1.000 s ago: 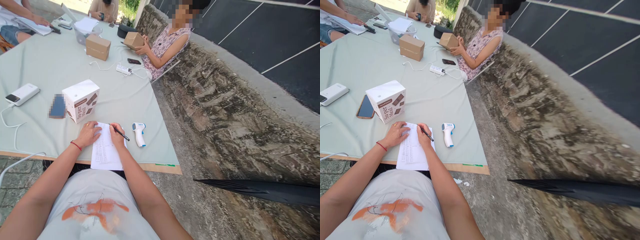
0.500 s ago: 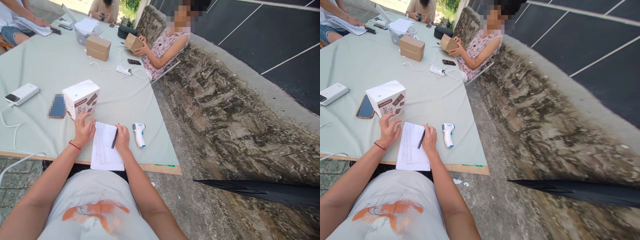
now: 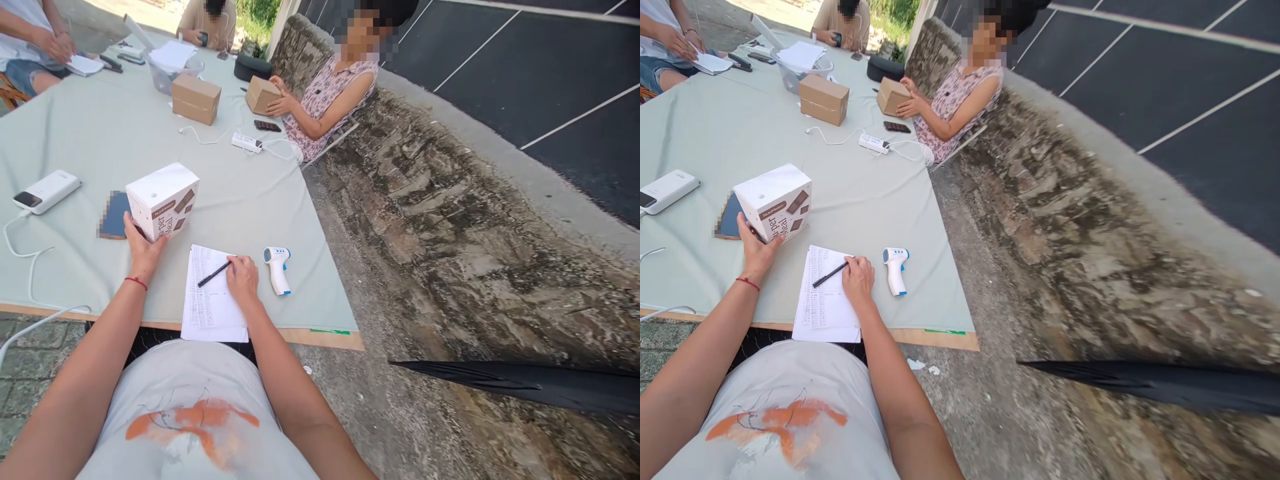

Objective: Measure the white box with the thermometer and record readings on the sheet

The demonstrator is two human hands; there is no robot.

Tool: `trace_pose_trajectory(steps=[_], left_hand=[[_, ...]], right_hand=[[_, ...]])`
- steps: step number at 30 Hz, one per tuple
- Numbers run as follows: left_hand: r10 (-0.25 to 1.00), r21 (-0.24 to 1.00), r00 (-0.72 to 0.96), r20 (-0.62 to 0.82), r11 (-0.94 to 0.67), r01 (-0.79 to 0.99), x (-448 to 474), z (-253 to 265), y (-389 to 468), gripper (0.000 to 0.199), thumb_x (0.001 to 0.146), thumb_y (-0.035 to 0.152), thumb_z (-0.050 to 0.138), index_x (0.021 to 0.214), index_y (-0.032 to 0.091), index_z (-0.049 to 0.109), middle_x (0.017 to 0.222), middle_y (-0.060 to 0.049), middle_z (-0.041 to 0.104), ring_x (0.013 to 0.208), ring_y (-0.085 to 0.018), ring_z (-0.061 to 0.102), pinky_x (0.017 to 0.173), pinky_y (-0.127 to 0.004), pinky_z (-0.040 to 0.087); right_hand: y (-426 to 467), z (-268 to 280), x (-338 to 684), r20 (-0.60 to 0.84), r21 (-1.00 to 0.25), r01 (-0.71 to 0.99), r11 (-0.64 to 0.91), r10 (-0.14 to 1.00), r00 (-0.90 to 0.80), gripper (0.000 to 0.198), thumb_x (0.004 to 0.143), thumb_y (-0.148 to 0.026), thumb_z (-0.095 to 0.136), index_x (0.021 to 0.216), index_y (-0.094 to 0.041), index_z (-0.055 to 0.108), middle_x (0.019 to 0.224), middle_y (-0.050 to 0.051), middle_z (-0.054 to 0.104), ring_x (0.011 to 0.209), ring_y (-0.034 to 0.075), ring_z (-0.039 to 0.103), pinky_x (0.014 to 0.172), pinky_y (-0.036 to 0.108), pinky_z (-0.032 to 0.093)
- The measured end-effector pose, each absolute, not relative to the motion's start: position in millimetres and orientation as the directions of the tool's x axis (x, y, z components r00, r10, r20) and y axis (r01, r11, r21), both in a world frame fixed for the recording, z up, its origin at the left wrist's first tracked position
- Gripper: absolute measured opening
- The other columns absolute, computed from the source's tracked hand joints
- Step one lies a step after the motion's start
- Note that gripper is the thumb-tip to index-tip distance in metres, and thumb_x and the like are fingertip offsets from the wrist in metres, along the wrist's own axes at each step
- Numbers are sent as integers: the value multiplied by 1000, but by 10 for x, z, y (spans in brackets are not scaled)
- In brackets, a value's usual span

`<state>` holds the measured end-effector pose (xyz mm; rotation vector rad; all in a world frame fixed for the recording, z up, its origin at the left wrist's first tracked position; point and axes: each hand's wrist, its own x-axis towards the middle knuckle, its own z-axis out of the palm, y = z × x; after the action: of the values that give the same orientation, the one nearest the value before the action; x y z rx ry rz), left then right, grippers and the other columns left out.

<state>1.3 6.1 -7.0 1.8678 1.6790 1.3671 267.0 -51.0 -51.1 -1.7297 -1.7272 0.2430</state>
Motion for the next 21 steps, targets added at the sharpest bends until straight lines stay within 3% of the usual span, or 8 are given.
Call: trace_pose_trajectory(steps=[2, 4, 8, 12, 18, 21], left_hand=[[856, 817, -301, 420, -212, 536, 43, -83, 68, 99, 69, 38, 84, 146, 22, 25, 135, -16, 41, 135, -35, 38, 111, -53, 38], [827, 873, -400, 395, -203, 443, 89, -81, 59, 93, 58, 35, 90, 135, 20, 41, 129, -14, 46, 130, -35, 43, 109, -51, 42], [828, 936, -438, 349, -281, 214, 148, -56, 23, 81, 60, 43, 87, 125, 20, 45, 125, -12, 54, 119, -31, 56, 100, -46, 49], [887, 942, -323, 329, -334, 40, 181, -14, -41, 67, 69, 55, 80, 117, 20, 50, 117, -10, 64, 110, -29, 63, 95, -44, 52], [974, 973, 19, 228, -228, 22, 305, 41, -155, 71, 68, 60, 80, 118, 17, 54, 119, -13, 68, 109, -31, 65, 92, -45, 54], [978, 979, 61, 197, -200, 39, 352, 71, -183, 70, 73, 60, 76, 122, 16, 53, 126, -15, 66, 115, -32, 63, 97, -46, 52]], right_hand=[[-511, -515, 2673, 320, -568, 816, 105, 942, 102, 32, 91, -16, 45, 109, -20, 71, 100, 10, 59, 97, 23, 55, 87, 37, 42], [-513, -516, 2672, 322, -571, 814, 106, 941, 103, 32, 91, -16, 45, 110, -20, 70, 101, 9, 60, 97, 23, 55, 86, 36, 42], [-524, -508, 2662, 325, -578, 809, 103, 939, 114, 31, 90, -17, 46, 109, -20, 71, 101, 9, 60, 98, 23, 55, 87, 36, 41], [-531, -490, 2656, 314, -587, 804, 97, 942, 116, 30, 90, -17, 46, 106, -20, 71, 101, 9, 61, 98, 23, 55, 87, 36, 40], [-530, -478, 2638, 296, -580, 810, 88, 949, 109, 31, 90, -17, 44, 107, -20, 71, 100, 9, 61, 99, 23, 55, 88, 37, 40], [-549, -448, 2624, 305, -578, 809, 104, 948, 96, 32, 89, -17, 44, 109, -19, 69, 99, 9, 60, 98, 24, 55, 89, 38, 41]])
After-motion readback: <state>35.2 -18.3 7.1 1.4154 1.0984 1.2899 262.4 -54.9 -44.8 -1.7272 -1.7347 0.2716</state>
